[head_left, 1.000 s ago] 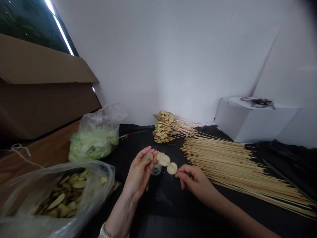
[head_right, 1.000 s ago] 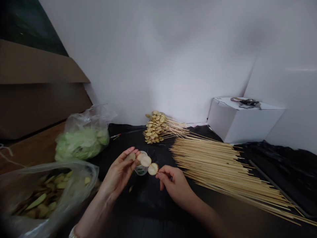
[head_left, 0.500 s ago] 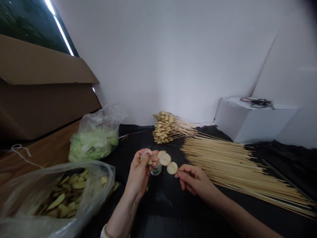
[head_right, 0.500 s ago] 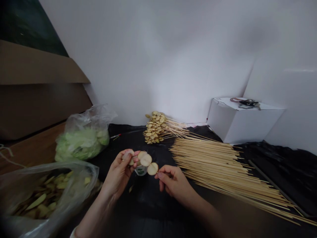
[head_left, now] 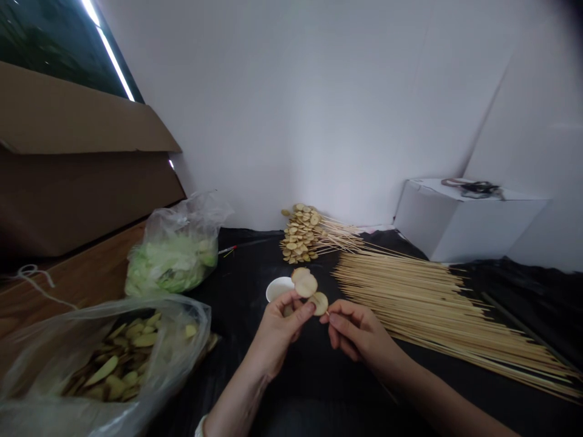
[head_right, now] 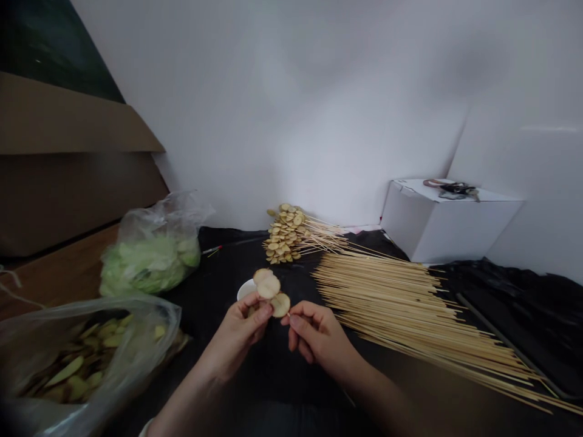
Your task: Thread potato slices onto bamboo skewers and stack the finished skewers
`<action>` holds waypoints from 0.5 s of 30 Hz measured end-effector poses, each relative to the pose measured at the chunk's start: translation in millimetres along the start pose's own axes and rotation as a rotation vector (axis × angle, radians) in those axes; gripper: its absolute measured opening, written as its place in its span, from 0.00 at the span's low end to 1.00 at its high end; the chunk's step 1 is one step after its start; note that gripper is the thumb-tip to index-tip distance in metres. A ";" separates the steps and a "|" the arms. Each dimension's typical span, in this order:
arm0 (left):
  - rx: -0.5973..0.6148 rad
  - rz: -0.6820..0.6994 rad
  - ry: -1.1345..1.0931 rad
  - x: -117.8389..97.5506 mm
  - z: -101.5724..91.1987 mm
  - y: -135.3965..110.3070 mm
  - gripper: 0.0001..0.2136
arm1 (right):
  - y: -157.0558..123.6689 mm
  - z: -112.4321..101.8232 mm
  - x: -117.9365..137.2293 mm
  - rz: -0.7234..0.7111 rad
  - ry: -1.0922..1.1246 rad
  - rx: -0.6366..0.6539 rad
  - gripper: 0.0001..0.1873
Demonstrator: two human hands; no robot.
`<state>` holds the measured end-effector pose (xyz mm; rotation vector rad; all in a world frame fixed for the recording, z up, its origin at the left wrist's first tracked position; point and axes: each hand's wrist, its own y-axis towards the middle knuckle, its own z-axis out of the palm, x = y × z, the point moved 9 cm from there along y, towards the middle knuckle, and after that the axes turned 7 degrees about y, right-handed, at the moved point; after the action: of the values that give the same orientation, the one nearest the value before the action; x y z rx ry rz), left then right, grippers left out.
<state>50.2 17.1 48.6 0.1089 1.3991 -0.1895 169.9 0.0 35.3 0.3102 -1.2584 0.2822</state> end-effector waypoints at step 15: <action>-0.064 -0.018 -0.004 18.7 5.4 0.1 0.14 | -5.0 -0.8 -8.3 -0.023 -0.273 -0.106 0.18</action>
<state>58.4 14.9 31.1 0.0426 1.4013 -0.1600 170.1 -4.6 26.8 0.2780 -1.5317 0.1560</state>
